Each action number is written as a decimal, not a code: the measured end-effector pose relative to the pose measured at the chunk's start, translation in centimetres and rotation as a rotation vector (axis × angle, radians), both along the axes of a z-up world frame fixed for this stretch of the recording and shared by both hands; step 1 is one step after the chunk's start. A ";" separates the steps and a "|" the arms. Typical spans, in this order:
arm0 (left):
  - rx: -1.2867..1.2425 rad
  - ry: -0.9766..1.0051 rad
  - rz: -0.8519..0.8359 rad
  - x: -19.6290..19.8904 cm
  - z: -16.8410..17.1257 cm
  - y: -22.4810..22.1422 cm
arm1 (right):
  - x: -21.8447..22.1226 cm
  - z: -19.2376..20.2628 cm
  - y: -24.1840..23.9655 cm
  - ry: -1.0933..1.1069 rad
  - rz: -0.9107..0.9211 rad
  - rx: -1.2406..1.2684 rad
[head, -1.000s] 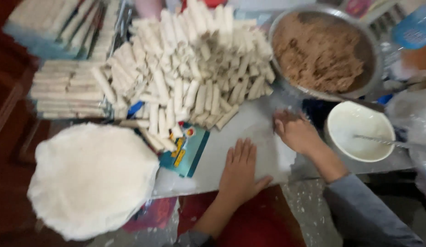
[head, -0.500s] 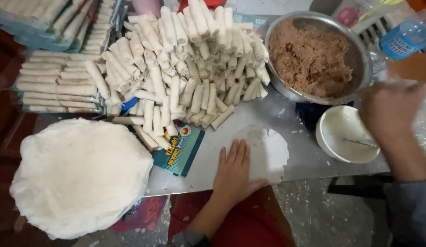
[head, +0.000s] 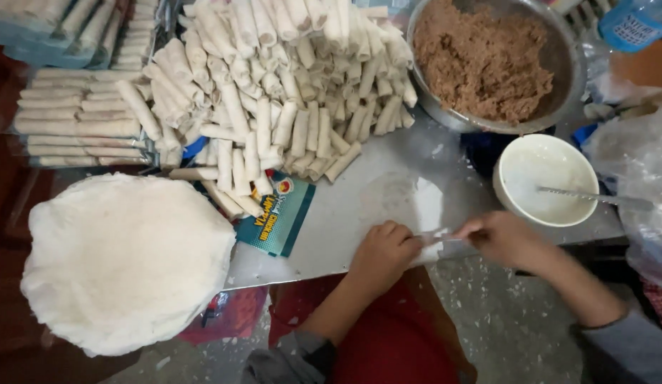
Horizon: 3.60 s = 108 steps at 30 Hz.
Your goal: The person is preparing lumpia by peeling thin wrappers from a stack and rolling them with meat filling.
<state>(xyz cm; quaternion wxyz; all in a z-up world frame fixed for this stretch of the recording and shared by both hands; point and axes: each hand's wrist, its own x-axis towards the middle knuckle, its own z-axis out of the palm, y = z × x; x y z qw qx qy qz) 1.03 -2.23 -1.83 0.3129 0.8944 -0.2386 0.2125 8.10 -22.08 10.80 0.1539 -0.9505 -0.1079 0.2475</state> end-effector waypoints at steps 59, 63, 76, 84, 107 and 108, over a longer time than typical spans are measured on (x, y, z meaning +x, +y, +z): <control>0.099 0.257 -0.034 0.7 1.9 3.0 | -3.0 -7.6 3.1 -0.430 0.256 0.668; -0.078 0.543 0.078 4.8 2.7 3.9 | 0.2 -9.4 3.4 -0.348 0.084 0.663; -0.090 0.482 -0.004 8.6 1.9 4.5 | 2.9 -8.5 4.1 -0.404 0.118 0.638; 0.270 0.315 -0.045 7.4 3.6 3.8 | 2.6 -7.6 4.3 -0.498 0.172 0.693; 0.386 0.448 -0.005 11.6 5.8 2.1 | 11.3 -14.1 3.2 -0.556 0.141 0.493; 0.390 0.445 -0.005 12.3 5.0 2.2 | 10.7 -12.5 3.2 -0.559 0.139 0.496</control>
